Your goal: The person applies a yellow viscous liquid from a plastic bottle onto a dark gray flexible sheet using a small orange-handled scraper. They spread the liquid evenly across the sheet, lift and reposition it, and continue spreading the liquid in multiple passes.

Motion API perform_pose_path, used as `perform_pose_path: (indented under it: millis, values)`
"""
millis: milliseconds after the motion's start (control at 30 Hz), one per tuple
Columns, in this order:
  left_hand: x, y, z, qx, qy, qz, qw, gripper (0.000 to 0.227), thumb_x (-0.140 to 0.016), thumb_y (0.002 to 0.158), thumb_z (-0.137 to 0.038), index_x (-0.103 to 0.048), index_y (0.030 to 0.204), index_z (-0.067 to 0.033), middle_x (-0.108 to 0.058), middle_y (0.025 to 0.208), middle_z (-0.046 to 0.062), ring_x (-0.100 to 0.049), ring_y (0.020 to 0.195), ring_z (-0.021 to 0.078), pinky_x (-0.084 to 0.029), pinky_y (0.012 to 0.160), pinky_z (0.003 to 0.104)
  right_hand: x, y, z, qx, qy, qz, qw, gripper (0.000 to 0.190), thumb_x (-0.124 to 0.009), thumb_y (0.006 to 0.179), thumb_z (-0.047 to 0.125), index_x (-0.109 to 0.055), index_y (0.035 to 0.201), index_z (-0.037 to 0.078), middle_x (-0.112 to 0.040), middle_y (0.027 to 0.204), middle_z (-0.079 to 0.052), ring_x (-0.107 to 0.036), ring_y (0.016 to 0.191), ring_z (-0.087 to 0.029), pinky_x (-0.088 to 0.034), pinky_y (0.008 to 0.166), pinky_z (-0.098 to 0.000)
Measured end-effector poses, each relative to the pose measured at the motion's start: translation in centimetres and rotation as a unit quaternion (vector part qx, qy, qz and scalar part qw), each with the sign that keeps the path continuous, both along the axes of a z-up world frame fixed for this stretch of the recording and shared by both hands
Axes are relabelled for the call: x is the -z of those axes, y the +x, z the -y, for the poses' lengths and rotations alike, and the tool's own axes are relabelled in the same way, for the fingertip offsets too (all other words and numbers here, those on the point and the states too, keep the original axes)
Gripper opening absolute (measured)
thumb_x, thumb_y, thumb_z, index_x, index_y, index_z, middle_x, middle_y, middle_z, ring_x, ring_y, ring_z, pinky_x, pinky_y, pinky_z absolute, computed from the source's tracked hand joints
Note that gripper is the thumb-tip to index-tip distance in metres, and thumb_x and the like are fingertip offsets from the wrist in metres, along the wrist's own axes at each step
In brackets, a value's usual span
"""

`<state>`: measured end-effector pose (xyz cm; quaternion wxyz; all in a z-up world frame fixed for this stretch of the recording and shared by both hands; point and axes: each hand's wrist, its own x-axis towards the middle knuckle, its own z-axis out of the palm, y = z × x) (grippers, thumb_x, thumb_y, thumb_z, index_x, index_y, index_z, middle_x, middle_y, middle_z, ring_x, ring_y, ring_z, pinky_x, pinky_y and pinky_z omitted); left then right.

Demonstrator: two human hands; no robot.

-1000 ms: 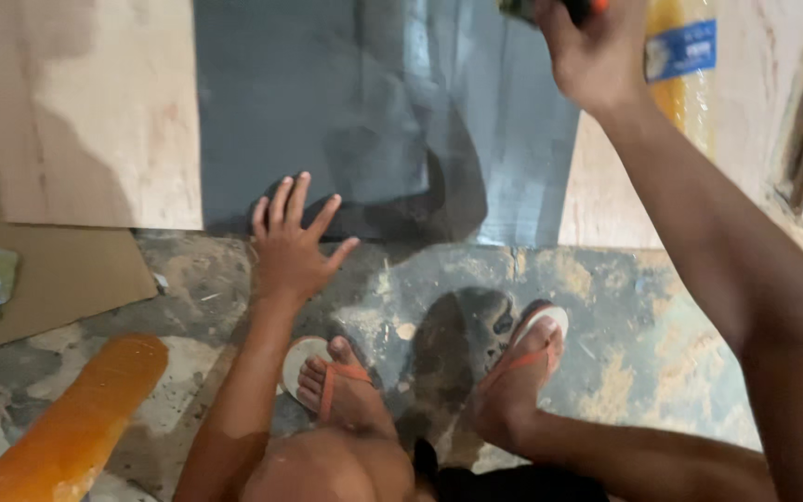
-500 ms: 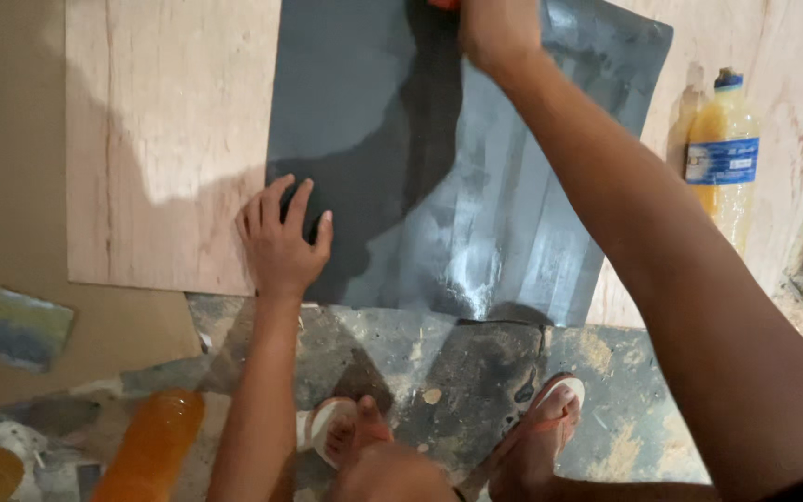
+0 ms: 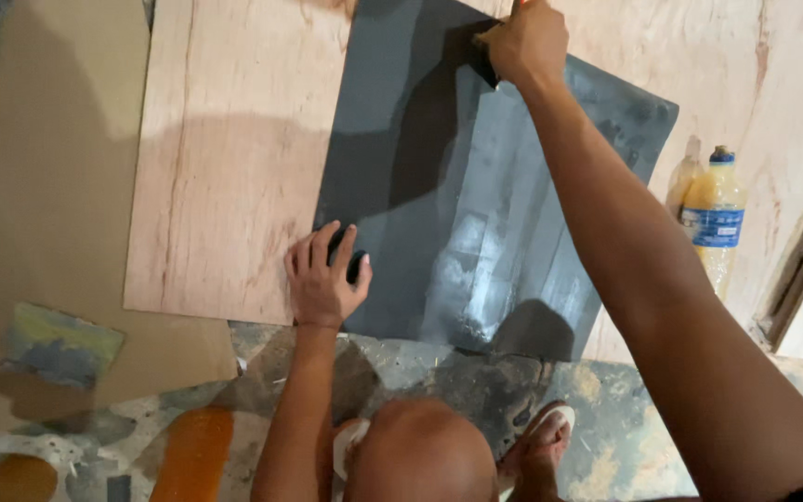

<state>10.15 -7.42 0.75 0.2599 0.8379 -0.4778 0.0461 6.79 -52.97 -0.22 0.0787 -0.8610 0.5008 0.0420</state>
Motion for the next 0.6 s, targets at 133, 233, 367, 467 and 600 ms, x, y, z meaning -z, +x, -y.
perform_pose_path:
  millis: [133,233,367,467,600]
  values:
    - [-0.4,0.1,0.1,-0.005,0.002,-0.015,1.000,0.034,-0.068,0.093,-0.033,-0.072,0.123,-0.0175,-0.066,0.128,0.008,-0.063,0.109,0.0299,-0.050,0.091,0.049,-3.8,0.9,-2.6,0.108,0.068,0.044,0.991,0.049,-0.091,0.073,0.051,-0.073,0.085,0.007,-0.076,0.088,-0.013,-0.072,0.082,-0.038,-0.053,0.067,-0.0493]
    - [-0.2,0.2,0.3,-0.005,-0.004,-0.012,1.000,0.034,-0.066,0.093,-0.033,-0.075,0.121,-0.0168,-0.066,0.128,0.007,-0.063,0.108,0.0293,-0.050,0.092,0.049,-2.3,0.7,-2.6,0.080,0.011,0.021,0.997,0.030,-0.065,0.084,0.032,-0.077,0.095,0.007,-0.074,0.094,-0.027,-0.068,0.091,-0.053,-0.054,0.080,-0.0574]
    - [-0.3,0.1,0.0,-0.003,0.000,-0.018,1.000,0.034,-0.066,0.092,-0.033,-0.075,0.121,-0.0172,-0.065,0.127,0.008,-0.062,0.107,0.0293,-0.049,0.090,0.048,-0.8,2.3,-2.5,0.094,0.019,0.007,0.995,0.031,-0.068,0.078,0.028,-0.074,0.094,0.003,-0.075,0.096,-0.025,-0.070,0.091,-0.050,-0.057,0.078,-0.0535]
    - [-0.2,0.3,0.1,-0.006,0.003,-0.012,1.000,0.034,-0.067,0.092,-0.033,-0.074,0.121,-0.0170,-0.065,0.128,0.008,-0.062,0.108,0.0292,-0.049,0.090,0.048,-0.6,4.0,-2.9,0.055,-0.005,-0.003,0.998,0.025,-0.061,0.084,0.021,-0.073,0.095,0.002,-0.074,0.097,-0.026,-0.071,0.091,-0.050,-0.057,0.079,-0.0545]
    - [1.3,-0.2,0.0,-0.010,-0.034,0.010,0.999,0.041,-0.071,0.086,-0.034,-0.072,0.123,-0.0165,-0.066,0.124,0.010,-0.064,0.108,0.0271,-0.047,0.092,0.045,-0.9,3.5,-3.8,-0.011,-0.028,-0.025,0.999,0.024,-0.065,0.087,0.025,-0.074,0.096,0.005,-0.075,0.091,-0.024,-0.072,0.085,-0.048,-0.059,0.073,-0.0545]
